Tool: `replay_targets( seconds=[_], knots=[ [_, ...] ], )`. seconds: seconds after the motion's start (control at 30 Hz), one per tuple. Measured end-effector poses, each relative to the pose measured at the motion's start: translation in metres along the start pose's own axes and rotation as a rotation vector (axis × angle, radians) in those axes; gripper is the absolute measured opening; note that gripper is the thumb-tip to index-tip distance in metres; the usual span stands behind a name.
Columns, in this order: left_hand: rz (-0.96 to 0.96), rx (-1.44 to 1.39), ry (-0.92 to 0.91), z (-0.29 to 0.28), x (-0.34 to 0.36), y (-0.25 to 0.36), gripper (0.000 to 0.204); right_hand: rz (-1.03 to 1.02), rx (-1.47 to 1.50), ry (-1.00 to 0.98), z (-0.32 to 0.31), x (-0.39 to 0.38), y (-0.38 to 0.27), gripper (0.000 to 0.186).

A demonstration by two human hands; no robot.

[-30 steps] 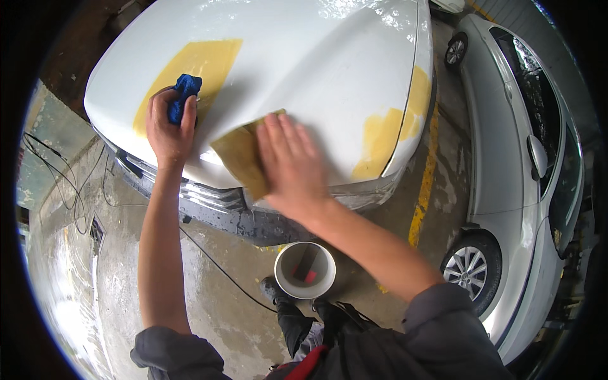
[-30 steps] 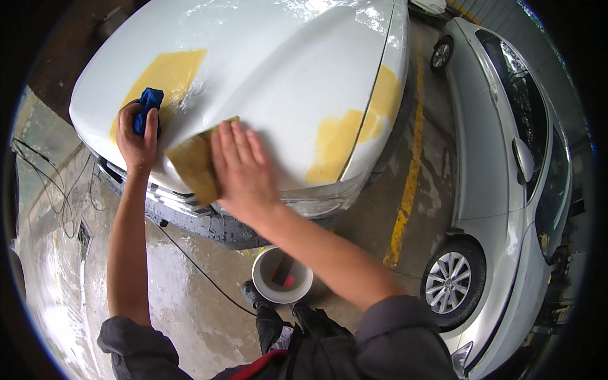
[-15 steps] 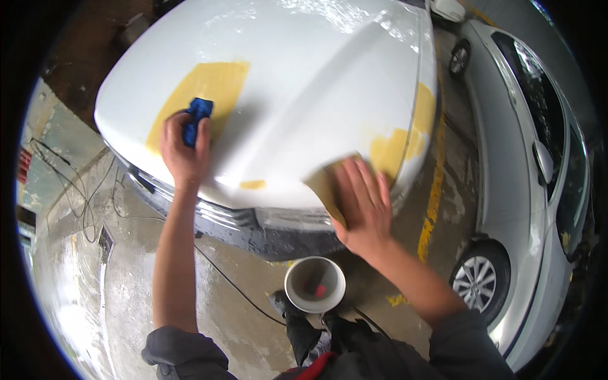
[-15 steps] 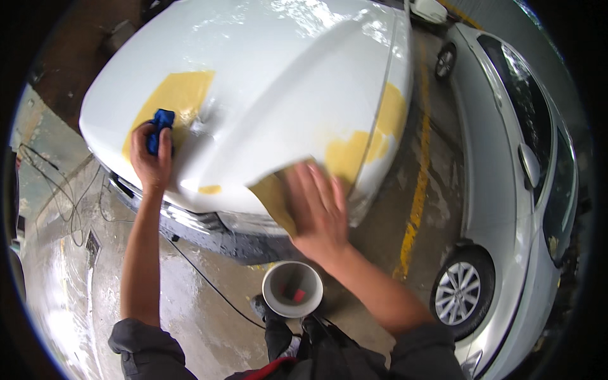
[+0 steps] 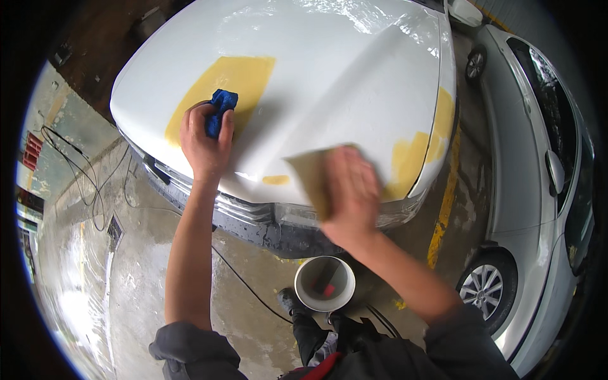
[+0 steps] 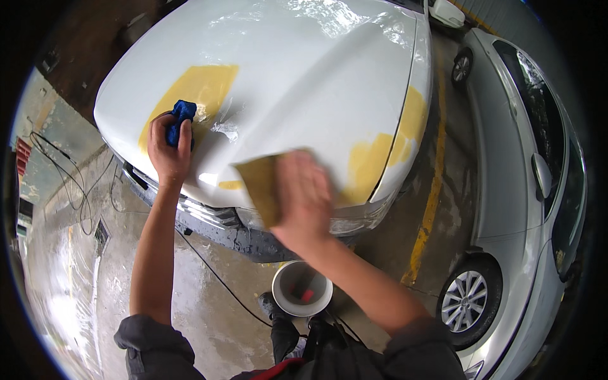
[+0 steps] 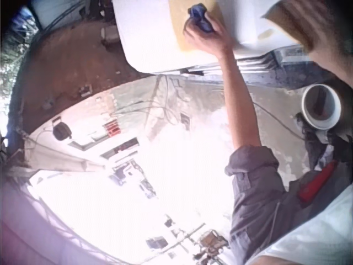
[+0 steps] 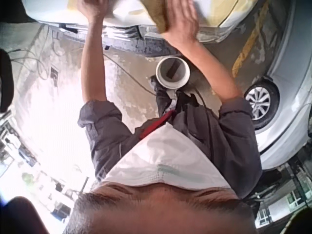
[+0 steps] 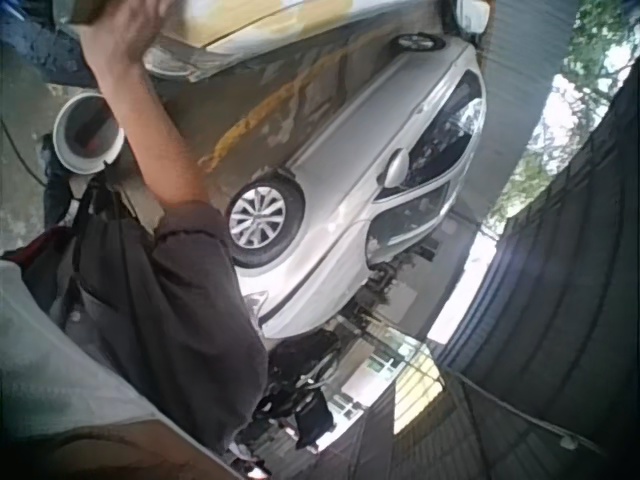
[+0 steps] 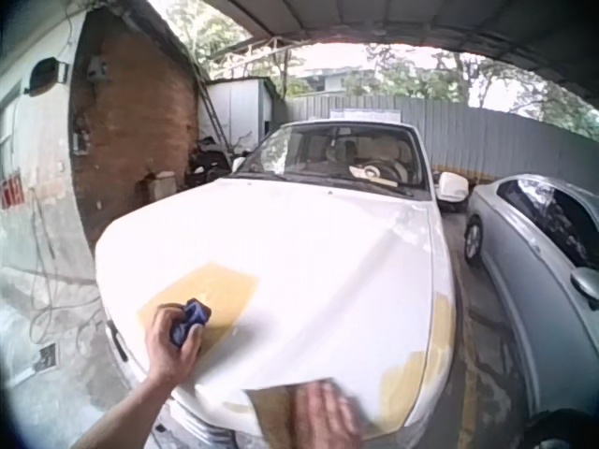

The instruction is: The person sands the hood of a white car using a sanding block and wipes the surface with a blue cloth. They repeatedly dip the cloth into a bucket of water and continue sanding different sections of the hood.

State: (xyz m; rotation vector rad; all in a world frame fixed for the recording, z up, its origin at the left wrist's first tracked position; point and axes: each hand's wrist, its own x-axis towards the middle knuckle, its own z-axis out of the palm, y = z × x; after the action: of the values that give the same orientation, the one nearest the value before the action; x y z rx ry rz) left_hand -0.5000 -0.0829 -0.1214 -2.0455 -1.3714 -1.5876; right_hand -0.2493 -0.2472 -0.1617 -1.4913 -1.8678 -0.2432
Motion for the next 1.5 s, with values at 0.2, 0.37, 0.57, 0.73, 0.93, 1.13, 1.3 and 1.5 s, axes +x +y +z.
replay_targets(
  seconds=[0.2, 0.37, 0.57, 0.73, 0.93, 1.13, 1.3, 1.5],
  knots=[
    [0.041, 0.007, -0.047, 0.004, -0.001, -0.001, 0.031, -0.091, 0.037, -0.227, 0.004, 0.019, -0.005, 0.068],
    [0.056, 0.028, -0.011, -0.008, 0.004, -0.005, 0.029, 0.063, -0.185, 0.003, -0.017, -0.029, 0.003, 0.078],
    [0.057, -0.004, -0.059, 0.011, 0.000, 0.008, 0.030, -0.079, 0.020, -0.070, 0.014, 0.016, -0.011, 0.068],
    [0.025, 0.020, -0.006, -0.006, -0.003, -0.009, 0.029, 0.044, -0.161, -0.042, -0.029, -0.035, 0.015, 0.066],
    [0.030, -0.002, -0.053, 0.010, 0.000, 0.003, 0.031, -0.096, -0.161, -0.089, 0.022, 0.024, -0.021, 0.063],
    [0.013, 0.042, 0.007, -0.005, -0.001, -0.007, 0.033, -0.032, -0.169, -0.116, -0.038, -0.023, 0.029, 0.061],
    [0.082, -0.052, -0.006, 0.010, 0.005, 0.001, 0.030, -0.214, 0.026, -0.150, 0.032, 0.045, -0.041, 0.073],
    [0.013, 0.000, 0.008, -0.006, -0.001, -0.007, 0.032, -0.123, -0.190, -0.259, -0.042, -0.007, 0.029, 0.061]
  ],
)
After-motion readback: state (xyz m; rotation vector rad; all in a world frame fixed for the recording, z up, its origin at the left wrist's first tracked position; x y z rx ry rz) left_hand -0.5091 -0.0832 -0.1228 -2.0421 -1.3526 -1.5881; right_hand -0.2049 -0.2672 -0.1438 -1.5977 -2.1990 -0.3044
